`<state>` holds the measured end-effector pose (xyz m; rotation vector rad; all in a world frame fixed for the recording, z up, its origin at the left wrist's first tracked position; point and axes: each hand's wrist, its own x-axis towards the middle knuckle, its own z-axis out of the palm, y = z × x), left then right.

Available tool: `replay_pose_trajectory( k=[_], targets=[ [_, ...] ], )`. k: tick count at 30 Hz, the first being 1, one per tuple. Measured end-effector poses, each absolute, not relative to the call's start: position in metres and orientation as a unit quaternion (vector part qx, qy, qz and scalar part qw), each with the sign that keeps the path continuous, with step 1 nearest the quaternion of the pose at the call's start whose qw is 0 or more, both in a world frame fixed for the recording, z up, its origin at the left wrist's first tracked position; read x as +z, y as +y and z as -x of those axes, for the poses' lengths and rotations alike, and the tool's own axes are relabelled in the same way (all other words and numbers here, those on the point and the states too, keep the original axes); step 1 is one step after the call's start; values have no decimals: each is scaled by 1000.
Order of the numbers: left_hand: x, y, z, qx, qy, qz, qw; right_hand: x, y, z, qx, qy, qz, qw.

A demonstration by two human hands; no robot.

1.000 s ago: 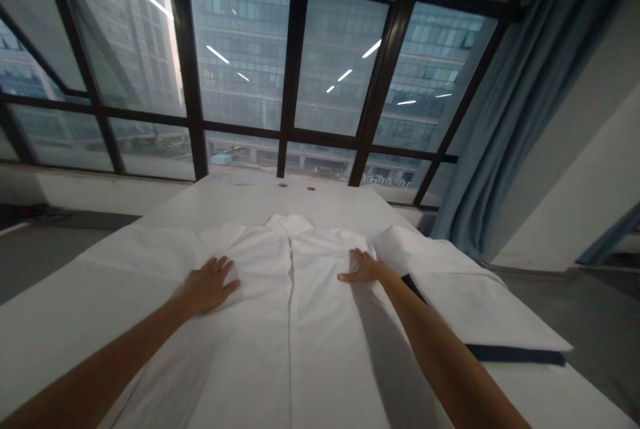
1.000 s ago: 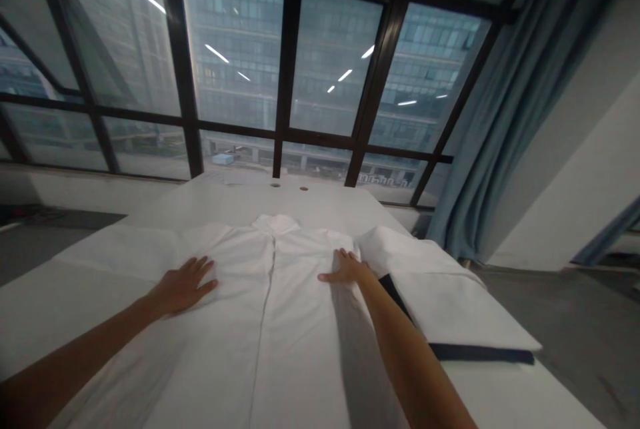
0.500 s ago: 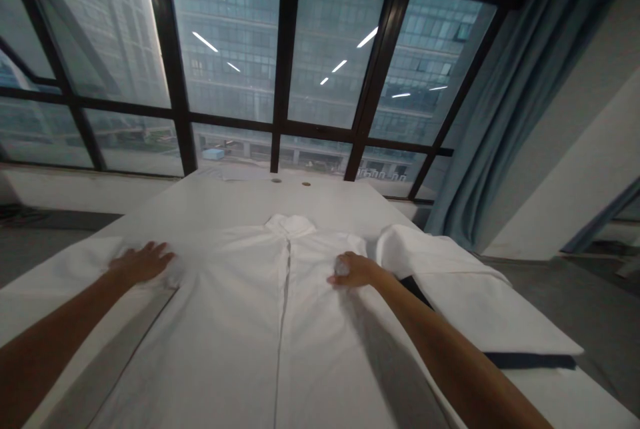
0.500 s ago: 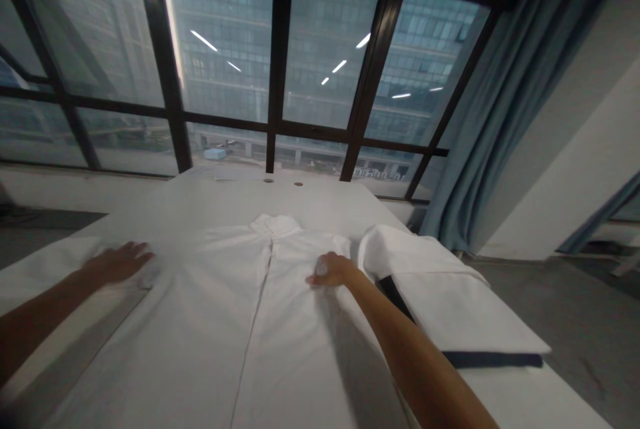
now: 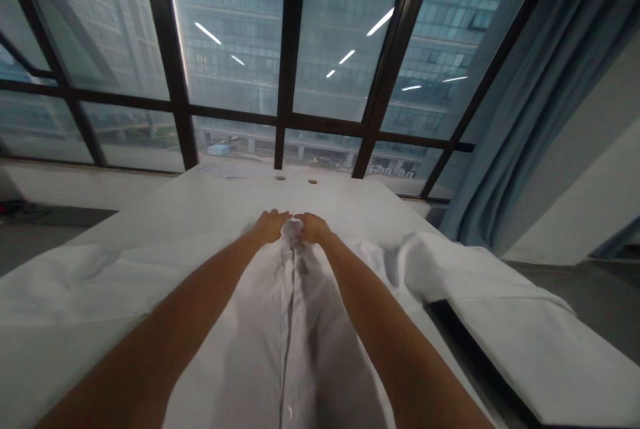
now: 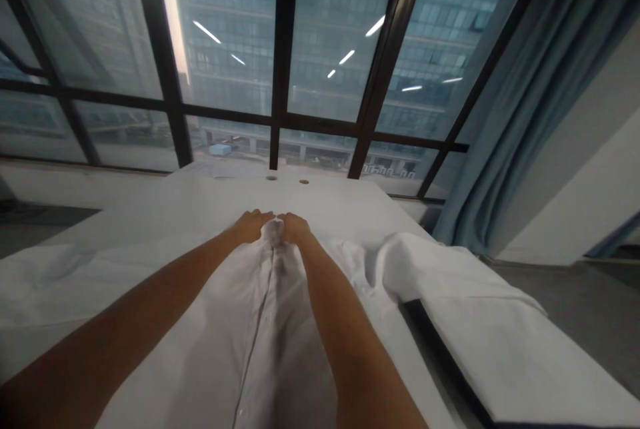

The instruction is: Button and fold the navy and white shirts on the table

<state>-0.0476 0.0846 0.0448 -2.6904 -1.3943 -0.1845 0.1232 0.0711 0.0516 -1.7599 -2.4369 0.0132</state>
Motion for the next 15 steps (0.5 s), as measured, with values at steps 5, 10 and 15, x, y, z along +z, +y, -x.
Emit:
replay_pose_trajectory(
  k=[5, 10, 15],
  targets=[
    [46, 83, 72, -100, -440, 891, 49, 54, 28, -143, -34, -803, 580, 135],
    [40, 37, 106, -250, -411, 877, 4, 56, -39, -168, -6, -816, 536, 217],
    [22, 12, 97, -356, -508, 778, -98, 42, -72, -162, 21, -801, 530, 277]
  ],
)
